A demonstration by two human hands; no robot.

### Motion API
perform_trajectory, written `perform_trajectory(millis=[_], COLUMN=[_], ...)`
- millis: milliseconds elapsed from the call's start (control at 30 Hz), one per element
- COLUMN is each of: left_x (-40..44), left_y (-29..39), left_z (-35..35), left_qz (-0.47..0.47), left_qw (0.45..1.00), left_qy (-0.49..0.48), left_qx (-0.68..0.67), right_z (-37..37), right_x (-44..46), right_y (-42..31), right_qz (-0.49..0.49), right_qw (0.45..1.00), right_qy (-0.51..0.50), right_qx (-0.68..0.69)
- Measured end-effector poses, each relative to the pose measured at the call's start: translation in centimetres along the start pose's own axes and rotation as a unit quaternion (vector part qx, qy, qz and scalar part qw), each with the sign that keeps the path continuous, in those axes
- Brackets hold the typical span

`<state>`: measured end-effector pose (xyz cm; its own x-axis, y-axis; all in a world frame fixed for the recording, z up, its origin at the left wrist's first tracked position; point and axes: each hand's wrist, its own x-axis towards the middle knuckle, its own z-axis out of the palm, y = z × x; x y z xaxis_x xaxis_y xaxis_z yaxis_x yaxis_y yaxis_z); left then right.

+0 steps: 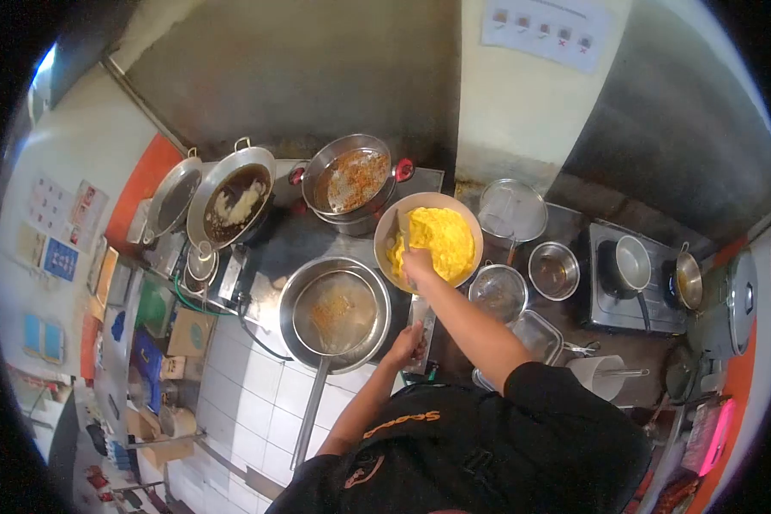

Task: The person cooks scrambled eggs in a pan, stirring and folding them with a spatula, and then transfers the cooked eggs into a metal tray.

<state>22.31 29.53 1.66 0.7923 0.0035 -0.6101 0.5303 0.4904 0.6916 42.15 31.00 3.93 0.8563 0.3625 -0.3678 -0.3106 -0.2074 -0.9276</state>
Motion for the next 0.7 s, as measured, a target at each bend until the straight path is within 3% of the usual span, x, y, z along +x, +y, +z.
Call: perform_trajectory(millis=[33,133,167,233,333,367,467,500,600,700], left_x=[0.0,0.3,0.4,0.4,0.7,1.0,1.1,0.9,1.0,1.0], left_y=[-0.1,-0.6,-1.0,-1.1,-1.5,-1.9,-2.0,-1.7,-2.0,-2.1], left_z=[0.1,-0.3,-0.6,-0.7,-0.8,-0.8,-1.0,-0.9,-0.6,1.0], left_qz=[0.009,0.025,0.028,0.006,0.021,0.033,0.047,0.03,0.027,0.042], left_qw=[1.0,1.0,0.999,1.0,0.999,0.998,0.998,0.999,0.999,0.996], left_qy=[0.004,-0.007,-0.015,-0.005,0.027,0.04,0.031,0.027,0.04,0.018], left_qx=[0.006,0.012,0.01,0.004,0.015,0.02,0.029,0.014,0.007,-0.07], right_z=[0.2,2.5,2.2,0.6,-2.5,-4.1,-5.8,-6.0,-6.5,-6.3], right_x=[-2.2,3.1,3.5,0.4,2.2,1.7,-3.0,-7.5,-9.5,-7.7], right_y=[-3.6,-2.5,-2.8,-7.5,-7.4,-8.2,-6.5,-9.4,-9.7,-6.5], right_qz=[0.066,0.141,0.17,0.215,0.3,0.396,0.252,0.22,0.247,0.192], right_qw=[0.988,0.977,0.945,0.807,0.701,0.622,0.801,0.842,0.826,0.844], right_qy=[0.016,0.144,0.156,0.167,0.172,0.183,0.042,0.068,0.173,0.263], right_qx=[0.138,0.072,0.232,0.524,0.624,0.651,0.541,0.489,0.477,0.425])
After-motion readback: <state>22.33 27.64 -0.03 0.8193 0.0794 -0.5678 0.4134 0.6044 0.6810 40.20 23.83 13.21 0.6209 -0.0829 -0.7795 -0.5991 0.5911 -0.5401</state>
